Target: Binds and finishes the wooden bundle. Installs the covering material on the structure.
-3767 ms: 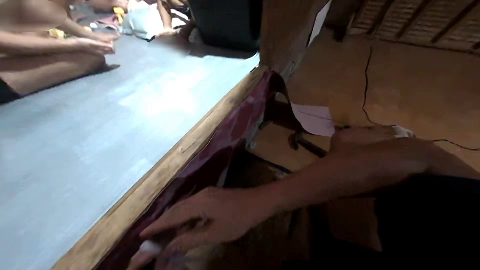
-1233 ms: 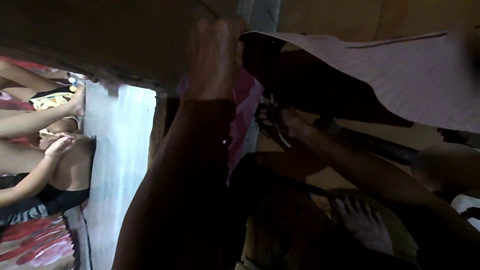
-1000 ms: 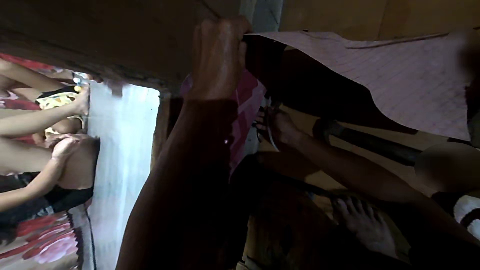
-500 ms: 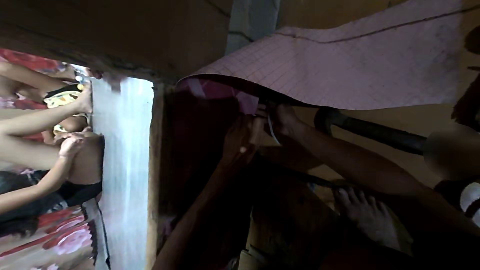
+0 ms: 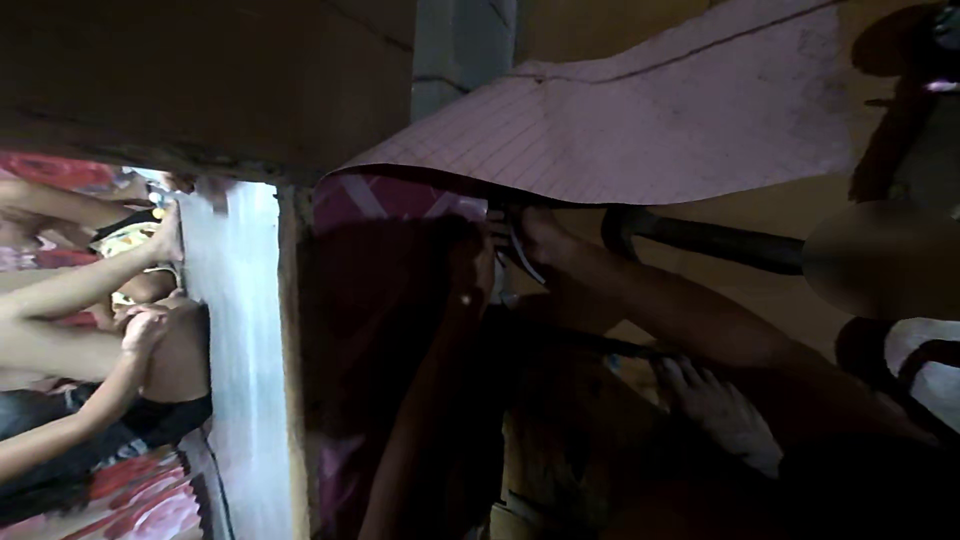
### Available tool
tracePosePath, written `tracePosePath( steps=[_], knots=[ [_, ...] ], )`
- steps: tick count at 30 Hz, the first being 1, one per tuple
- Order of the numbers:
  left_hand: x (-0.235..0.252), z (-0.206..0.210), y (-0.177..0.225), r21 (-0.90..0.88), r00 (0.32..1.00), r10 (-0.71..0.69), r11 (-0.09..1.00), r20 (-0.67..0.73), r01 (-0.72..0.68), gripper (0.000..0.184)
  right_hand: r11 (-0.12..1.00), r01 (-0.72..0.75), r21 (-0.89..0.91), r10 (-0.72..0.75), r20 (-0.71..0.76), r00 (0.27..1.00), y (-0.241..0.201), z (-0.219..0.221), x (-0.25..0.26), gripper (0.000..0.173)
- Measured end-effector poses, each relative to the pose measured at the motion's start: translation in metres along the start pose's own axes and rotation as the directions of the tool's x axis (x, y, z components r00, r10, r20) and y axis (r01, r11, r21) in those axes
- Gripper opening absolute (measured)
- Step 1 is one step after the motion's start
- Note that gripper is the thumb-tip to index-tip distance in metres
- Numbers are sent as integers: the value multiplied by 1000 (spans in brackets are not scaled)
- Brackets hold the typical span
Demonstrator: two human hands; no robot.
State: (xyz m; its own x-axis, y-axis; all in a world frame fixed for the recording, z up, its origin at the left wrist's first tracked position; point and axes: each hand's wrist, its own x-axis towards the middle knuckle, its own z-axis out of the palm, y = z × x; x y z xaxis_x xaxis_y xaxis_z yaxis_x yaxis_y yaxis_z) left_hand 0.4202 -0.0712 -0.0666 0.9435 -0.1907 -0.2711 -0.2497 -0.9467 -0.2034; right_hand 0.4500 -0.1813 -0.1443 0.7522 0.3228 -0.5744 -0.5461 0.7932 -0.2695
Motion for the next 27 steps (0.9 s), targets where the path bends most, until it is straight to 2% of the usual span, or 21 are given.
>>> tracePosePath(
  steps=[2, 5, 8, 9, 11, 13, 16, 18, 22, 27],
  knots=[
    [-8, -7, -5, -110, 995, -30, 993, 99, 41, 32, 998, 33, -50, -32, 13, 999, 3, -6, 3, 34],
    [-2, -15, -5, -7, 987, -32, 999, 158, 34, 35, 956, 109, -274, -102, 43, 994, 12, -26, 2, 29],
    [3, -14, -8, 6, 990, -51, 999, 133, 50, 36, 757, 196, -623, -184, 84, 979, 15, -41, -9, 25],
    [8, -14, -5, 38, 989, -77, 997, 129, 73, 34, 670, 232, -705, -220, 110, 969, 15, -43, -13, 26],
    [13, -16, 0, -13, 985, -134, 991, 108, 136, 27, 530, 296, -794, -280, 165, 946, 16, -46, -12, 25],
    [13, -19, 1, -83, 981, -165, 981, 100, 173, 25, 466, 351, -813, -318, 216, 923, 17, -46, -10, 23],
    [4, -19, -10, -93, 986, -117, 987, 118, 128, 32, 414, 399, -818, -367, 252, 896, 26, -45, 1, 21],
    [0, -21, -14, -104, 994, -57, 992, 90, 66, 30, 412, 397, -821, -361, 253, 898, 26, -40, 1, 21],
    [-1, -22, -17, -258, 992, -94, 959, 87, 114, 27, 394, 405, -825, -387, 251, 887, 26, -31, 1, 19],
    [20, -31, -11, 47, 989, -20, 999, 144, 13, 28, 381, 327, -865, -338, 199, 920, 19, -16, -7, 21]
  ],
)
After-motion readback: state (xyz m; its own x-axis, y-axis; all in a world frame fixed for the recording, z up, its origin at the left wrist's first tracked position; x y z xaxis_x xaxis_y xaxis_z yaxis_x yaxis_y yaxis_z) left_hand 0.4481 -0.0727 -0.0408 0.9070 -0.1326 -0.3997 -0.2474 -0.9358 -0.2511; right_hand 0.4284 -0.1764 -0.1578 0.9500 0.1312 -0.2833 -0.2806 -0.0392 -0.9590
